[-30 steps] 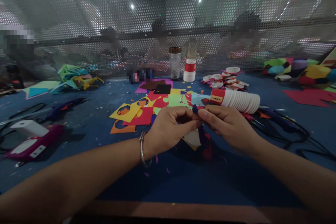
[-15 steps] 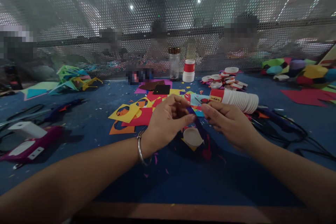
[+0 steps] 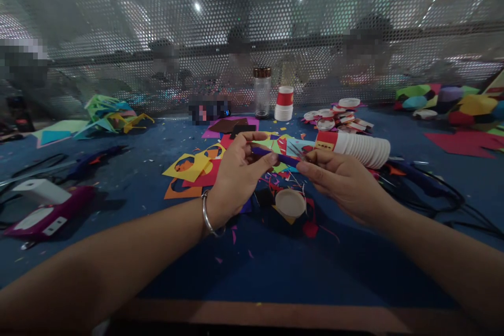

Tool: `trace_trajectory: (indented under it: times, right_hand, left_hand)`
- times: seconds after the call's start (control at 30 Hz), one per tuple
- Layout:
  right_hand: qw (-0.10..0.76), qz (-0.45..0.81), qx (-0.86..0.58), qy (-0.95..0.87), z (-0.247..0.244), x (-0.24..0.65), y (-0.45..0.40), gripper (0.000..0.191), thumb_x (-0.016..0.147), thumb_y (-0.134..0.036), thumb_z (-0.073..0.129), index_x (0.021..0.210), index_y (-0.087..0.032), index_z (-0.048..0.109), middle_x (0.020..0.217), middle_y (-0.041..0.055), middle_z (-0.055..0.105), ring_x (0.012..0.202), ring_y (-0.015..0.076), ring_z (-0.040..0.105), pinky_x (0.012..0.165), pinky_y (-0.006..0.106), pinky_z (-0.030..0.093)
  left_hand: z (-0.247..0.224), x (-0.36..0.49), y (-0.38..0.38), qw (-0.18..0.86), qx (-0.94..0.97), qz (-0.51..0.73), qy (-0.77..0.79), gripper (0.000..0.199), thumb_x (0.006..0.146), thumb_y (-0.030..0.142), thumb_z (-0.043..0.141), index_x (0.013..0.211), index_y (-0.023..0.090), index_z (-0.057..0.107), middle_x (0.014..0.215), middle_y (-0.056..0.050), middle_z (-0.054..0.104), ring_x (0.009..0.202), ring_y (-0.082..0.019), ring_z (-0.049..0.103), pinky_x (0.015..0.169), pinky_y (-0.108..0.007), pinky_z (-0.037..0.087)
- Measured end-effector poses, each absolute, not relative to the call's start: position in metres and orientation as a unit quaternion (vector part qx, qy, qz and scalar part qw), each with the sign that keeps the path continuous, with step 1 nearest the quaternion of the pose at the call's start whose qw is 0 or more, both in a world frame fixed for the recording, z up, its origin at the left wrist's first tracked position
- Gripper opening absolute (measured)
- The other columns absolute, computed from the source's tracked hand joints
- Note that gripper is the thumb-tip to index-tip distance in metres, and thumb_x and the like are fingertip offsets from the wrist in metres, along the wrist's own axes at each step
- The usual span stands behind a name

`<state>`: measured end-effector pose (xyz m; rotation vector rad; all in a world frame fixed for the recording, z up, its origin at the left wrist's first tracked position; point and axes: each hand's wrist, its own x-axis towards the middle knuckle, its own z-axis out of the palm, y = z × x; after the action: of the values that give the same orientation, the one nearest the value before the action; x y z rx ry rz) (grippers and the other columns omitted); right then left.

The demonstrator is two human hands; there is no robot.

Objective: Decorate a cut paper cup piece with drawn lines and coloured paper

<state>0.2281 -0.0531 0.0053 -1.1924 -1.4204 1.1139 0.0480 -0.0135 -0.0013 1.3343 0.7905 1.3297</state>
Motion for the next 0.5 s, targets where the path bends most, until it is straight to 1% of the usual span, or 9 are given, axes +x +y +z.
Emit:
trace_trajectory:
  times: [0.1,0.17,0.27,0.33,0.43,0.5]
  right_hand:
    - [0.484,0.435,-0.482,-0.587,0.0075,0.2282,-0.053,0.04,0.071,-0.049,0.082,0.085,-0.018,0.062,0.069,-0.0059,0.046,0.052,0.0063,0.027,0.045,0.025,0.02]
    - [0.492,0.423,-0.486,-0.586,0.0077,0.2291,-0.0524,0.04,0.071,-0.049,0.082,0.085,-0.017,0.062,0.072,-0.0047,0.048,0.054,0.0064,0.029,0.045,0.025,0.02]
    - [0.493,0.413,-0.491,-0.588,0.0078,0.2311,-0.0519,0.037,0.073,-0.048,0.08,0.083,-0.018,0.061,0.067,-0.0062,0.044,0.053,0.0066,0.026,0.045,0.025,0.02]
    - [0.486,0.401,-0.492,-0.601,0.0089,0.2321,-0.0522,0.035,0.074,-0.047,0.079,0.083,-0.019,0.061,0.064,-0.0071,0.041,0.053,0.0072,0.026,0.046,0.025,0.022]
    - [0.457,0.374,-0.492,-0.64,0.0118,0.2321,-0.0533,0.034,0.077,-0.05,0.076,0.079,-0.019,0.06,0.063,-0.0062,0.042,0.055,0.0088,0.032,0.049,0.025,0.027]
    - [0.44,0.357,-0.488,-0.664,0.0131,0.2317,-0.0537,0.036,0.078,-0.052,0.073,0.074,-0.02,0.059,0.065,-0.0043,0.045,0.059,0.0106,0.038,0.052,0.026,0.033]
  left_hand:
    - [-0.001,0.0475,-0.0126,0.524,0.561,0.544,0.34,0.033,0.072,0.015,0.074,0.102,0.017,0.062,0.08,0.003,0.064,0.07,-0.01,0.064,0.07,-0.024,0.053]
    - [0.0001,0.0467,-0.0128,0.534,0.574,0.512,0.351,0.026,0.071,0.013,0.071,0.096,0.016,0.066,0.076,0.003,0.063,0.067,-0.008,0.062,0.068,-0.023,0.05]
    - [0.0013,0.0452,-0.013,0.569,0.602,0.427,0.363,0.015,0.068,0.01,0.07,0.082,0.015,0.07,0.071,0.003,0.063,0.065,-0.008,0.058,0.066,-0.022,0.047]
    - [0.0012,0.0445,-0.0126,0.582,0.619,0.386,0.359,0.011,0.066,0.01,0.07,0.075,0.015,0.07,0.072,0.002,0.065,0.067,-0.009,0.058,0.066,-0.022,0.046]
    - [0.0003,0.0443,-0.0117,0.57,0.649,0.367,0.345,0.006,0.069,0.019,0.073,0.073,0.015,0.071,0.073,0.0,0.067,0.069,-0.011,0.058,0.066,-0.023,0.045]
    - [0.0004,0.0447,-0.0121,0.558,0.67,0.354,0.337,0.012,0.072,0.026,0.075,0.073,0.015,0.072,0.072,-0.001,0.068,0.067,-0.011,0.057,0.064,-0.023,0.044]
